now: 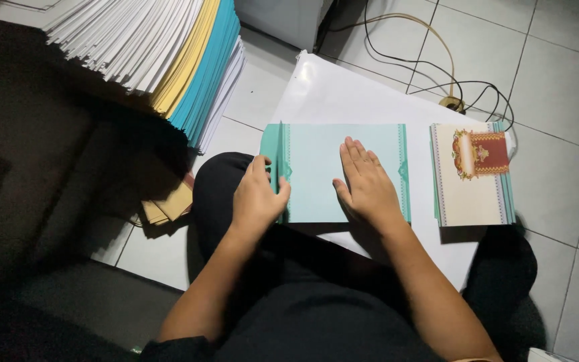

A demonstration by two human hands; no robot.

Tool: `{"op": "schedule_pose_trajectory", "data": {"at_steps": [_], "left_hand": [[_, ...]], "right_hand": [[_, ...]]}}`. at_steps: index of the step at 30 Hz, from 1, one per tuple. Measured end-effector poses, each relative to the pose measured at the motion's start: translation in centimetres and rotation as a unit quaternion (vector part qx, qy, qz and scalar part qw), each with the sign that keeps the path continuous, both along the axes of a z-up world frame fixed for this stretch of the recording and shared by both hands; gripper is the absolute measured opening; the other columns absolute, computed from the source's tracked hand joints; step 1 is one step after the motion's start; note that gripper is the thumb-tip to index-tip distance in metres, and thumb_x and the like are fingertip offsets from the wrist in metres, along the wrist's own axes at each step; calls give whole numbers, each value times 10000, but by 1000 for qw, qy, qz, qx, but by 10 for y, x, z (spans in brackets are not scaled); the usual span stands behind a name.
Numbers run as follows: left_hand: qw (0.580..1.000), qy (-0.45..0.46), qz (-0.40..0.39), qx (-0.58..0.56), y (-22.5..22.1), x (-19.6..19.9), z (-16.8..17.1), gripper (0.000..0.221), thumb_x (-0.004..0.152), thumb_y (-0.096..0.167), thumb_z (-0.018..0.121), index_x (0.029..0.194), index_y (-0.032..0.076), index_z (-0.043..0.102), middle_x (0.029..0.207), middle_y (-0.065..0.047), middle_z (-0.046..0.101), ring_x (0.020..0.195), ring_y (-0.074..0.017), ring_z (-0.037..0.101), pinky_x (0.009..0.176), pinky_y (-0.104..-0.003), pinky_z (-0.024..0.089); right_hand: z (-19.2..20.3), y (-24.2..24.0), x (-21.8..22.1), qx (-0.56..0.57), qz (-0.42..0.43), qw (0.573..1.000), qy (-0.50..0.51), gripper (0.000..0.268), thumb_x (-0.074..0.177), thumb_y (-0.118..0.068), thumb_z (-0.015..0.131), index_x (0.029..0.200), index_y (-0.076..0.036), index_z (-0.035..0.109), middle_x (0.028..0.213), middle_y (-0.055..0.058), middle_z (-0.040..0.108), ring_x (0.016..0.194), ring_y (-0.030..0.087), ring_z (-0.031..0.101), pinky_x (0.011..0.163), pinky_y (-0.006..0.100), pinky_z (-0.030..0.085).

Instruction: The person repeatedly folds a light blue paper cover over a stack of pages, presses the fold flat with both hands, and then opens it again. This cycle is repeated multiple times on the same item.

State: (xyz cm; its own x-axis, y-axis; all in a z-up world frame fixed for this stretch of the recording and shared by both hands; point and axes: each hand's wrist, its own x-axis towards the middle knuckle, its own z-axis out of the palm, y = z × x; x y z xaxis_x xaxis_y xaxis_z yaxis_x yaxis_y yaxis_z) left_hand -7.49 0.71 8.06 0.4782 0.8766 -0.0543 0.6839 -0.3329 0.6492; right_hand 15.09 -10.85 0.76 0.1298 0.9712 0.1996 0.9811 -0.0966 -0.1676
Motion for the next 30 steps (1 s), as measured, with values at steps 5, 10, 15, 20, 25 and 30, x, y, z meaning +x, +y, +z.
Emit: {"op": "schedule_pose_trajectory", "data": {"at_steps": [5, 10, 15, 20, 25, 30], "left_hand": [[997, 64, 10, 42, 14, -8, 1, 539, 904, 224, 693, 1326, -24, 467, 1032, -188, 593, 999, -431, 635, 774, -593, 553], [950, 120, -72, 280, 1, 16, -15, 502, 870, 19, 685, 1360, 32, 575, 1378, -261, 434, 1271, -436, 391, 952, -504, 396], [938, 101, -123, 309, 2, 50, -36, 448, 842, 52, 701, 1269, -50, 608, 1303, -277, 549, 1193, -422, 539, 897, -460, 460], [950, 93, -132, 269, 24, 55, -32, 433, 884, 124, 684, 1279, -30, 595, 1353, -307, 518, 1262, -479, 485, 965, -532, 390], [968, 77, -153, 185, 48, 55, -39, 334, 937, 245, 696, 1207, 65, 613, 1349, -255, 553, 1363, -447, 431, 1105, -641, 226], [974, 48, -151, 162, 47, 57, -38, 430, 943, 304, 702, 1276, 67, 567, 1309, -209, 549, 1365, -378, 425, 1146, -649, 177]], "right_hand": [[9, 0, -3, 1, -9, 1000, 21, 712, 1010, -554, 375, 1535, -77, 438, 1620, 132, 394, 1506, 242, 345, 1250, 396, 191], [10, 0, -3, 10, -12, 999, 32, 633, 1000, -534, 439, 1416, -73, 564, 1587, 135, 449, 1490, 253, 383, 1248, 396, 229], [-5, -7, 2, 90, 11, 996, 1, 382, 994, -461, 563, 1157, -123, 634, 1329, 69, 565, 1372, 247, 510, 1156, 372, 413], [22, -24, -9, 39, 33, 998, 28, 725, 830, -626, 656, 1315, -99, 545, 1453, 117, 474, 1438, 272, 417, 1200, 411, 310], [34, -37, -16, -71, 61, 993, 67, 1317, 570, -818, 784, 1579, -121, 305, 1668, 179, 237, 1534, 338, 229, 1240, 507, 134], [30, -34, -18, -48, 24, 996, 65, 1205, 606, -773, 787, 1534, -117, 388, 1657, 147, 302, 1532, 282, 270, 1251, 473, 154]]}}
